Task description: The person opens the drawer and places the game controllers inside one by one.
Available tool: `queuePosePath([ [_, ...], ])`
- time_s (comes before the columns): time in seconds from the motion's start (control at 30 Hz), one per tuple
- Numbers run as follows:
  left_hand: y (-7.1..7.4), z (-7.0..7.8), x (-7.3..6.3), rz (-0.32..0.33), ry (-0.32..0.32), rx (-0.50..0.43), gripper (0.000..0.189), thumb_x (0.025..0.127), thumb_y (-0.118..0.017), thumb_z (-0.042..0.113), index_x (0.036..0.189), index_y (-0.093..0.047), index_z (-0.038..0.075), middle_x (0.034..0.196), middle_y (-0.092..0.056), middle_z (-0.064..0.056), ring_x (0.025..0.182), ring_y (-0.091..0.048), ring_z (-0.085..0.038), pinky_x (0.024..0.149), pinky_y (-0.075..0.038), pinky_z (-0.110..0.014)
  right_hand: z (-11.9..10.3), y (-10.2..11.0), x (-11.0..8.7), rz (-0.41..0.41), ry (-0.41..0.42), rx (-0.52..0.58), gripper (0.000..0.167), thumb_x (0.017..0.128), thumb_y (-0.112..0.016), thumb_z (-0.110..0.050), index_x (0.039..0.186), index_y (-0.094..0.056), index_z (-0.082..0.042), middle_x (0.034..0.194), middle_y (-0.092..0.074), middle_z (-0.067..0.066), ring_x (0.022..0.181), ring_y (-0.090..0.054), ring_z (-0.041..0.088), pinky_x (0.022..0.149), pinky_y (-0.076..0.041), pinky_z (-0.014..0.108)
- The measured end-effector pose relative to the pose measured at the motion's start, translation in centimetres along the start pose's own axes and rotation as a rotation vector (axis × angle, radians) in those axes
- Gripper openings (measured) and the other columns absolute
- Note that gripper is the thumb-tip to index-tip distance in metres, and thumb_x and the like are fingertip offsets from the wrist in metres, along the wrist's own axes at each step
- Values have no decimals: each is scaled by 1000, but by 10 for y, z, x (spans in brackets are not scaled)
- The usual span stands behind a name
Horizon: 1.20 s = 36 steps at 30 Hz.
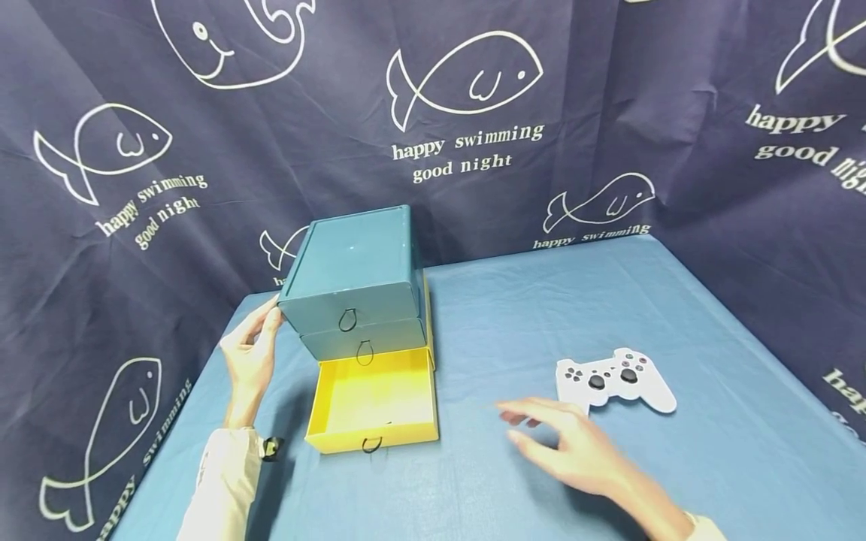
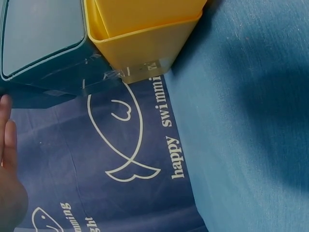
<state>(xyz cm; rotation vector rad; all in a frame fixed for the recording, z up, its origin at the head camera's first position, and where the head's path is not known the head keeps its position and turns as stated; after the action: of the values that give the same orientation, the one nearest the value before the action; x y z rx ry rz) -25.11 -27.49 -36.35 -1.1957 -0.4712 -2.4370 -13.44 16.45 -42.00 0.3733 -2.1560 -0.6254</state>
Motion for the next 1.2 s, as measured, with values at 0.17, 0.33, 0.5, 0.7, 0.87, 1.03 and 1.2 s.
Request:
queuePosePath([
  [0.17, 1, 1, 0, -3, -5, -10, 29, 92, -72, -9, 119, -77, 0, 99, -77, -17, 87, -74, -9, 87, -53, -21, 16, 37, -19, 65, -122, -90, 57, 76, -77, 17, 127, -71, -6, 112, -75, -5, 93, -70, 8, 85, -49, 16],
  [0.33, 1, 2, 1, -10, -11, -16, 29, 94, -72, -5, 121, -77, 4, 100, -78, -15, 87, -75, -20, 88, -53, -23, 30, 70, -35, 188, -241, -148, 55, 76, -78, 20, 126, -71, -1, 107, -76, 2, 92, -69, 2, 86, -47, 13],
  [0.5, 1, 2, 1, -15, -9, -16, 29, 95, -72, -4, 121, -77, 5, 101, -78, -15, 87, -75, -19, 87, -53, -22, 48, 98, -49, 273, -322, -181, 57, 77, -77, 20, 131, -69, 1, 108, -76, -4, 94, -68, -3, 85, -46, 10],
  [0.7, 1, 1, 1, -19, -4, -15, 28, 94, -71, -6, 121, -76, 1, 100, -77, -18, 89, -73, -6, 87, -53, -22, 69, 123, -65, 295, -454, -187, 53, 83, -77, 13, 133, -68, -3, 107, -74, -15, 93, -66, -10, 83, -44, 6],
  [0.87, 0, 0, 0, -16, -2, -18, 29, 93, -71, -9, 121, -76, -1, 100, -77, -18, 88, -73, -7, 87, -53, -21, 86, 142, -77, 243, -507, -140, 56, 86, -75, 13, 136, -67, -13, 111, -72, -23, 98, -64, -12, 80, -45, 5],
  [1.03, 1, 0, 0, -5, 5, -27, 29, 93, -71, -8, 121, -76, 1, 102, -77, -17, 88, -74, -11, 88, -53, -22, 107, 151, -86, 129, -537, -125, 67, 88, -73, 10, 134, -62, -36, 110, -69, -26, 95, -62, -14, 77, -43, 5],
  [1.2, 1, 1, 0, -22, 12, -24, 28, 96, -71, -3, 123, -76, 3, 104, -77, -16, 89, -74, -11, 89, -53, -24, 120, 149, -93, -7, -640, -84, 60, 92, -74, 0, 136, -58, -37, 110, -66, -27, 94, -63, -10, 74, -45, 9],
])
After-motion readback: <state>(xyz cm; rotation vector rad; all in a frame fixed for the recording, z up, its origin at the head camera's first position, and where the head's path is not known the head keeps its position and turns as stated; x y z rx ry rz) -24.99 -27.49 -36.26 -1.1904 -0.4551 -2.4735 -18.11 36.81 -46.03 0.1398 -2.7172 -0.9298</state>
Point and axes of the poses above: each hand's wrist, its own x-axis towards the middle knuckle, its own y-axis out of the back of the hand, z = x × y, the point moved 4 cm from there along x, towards the middle knuckle
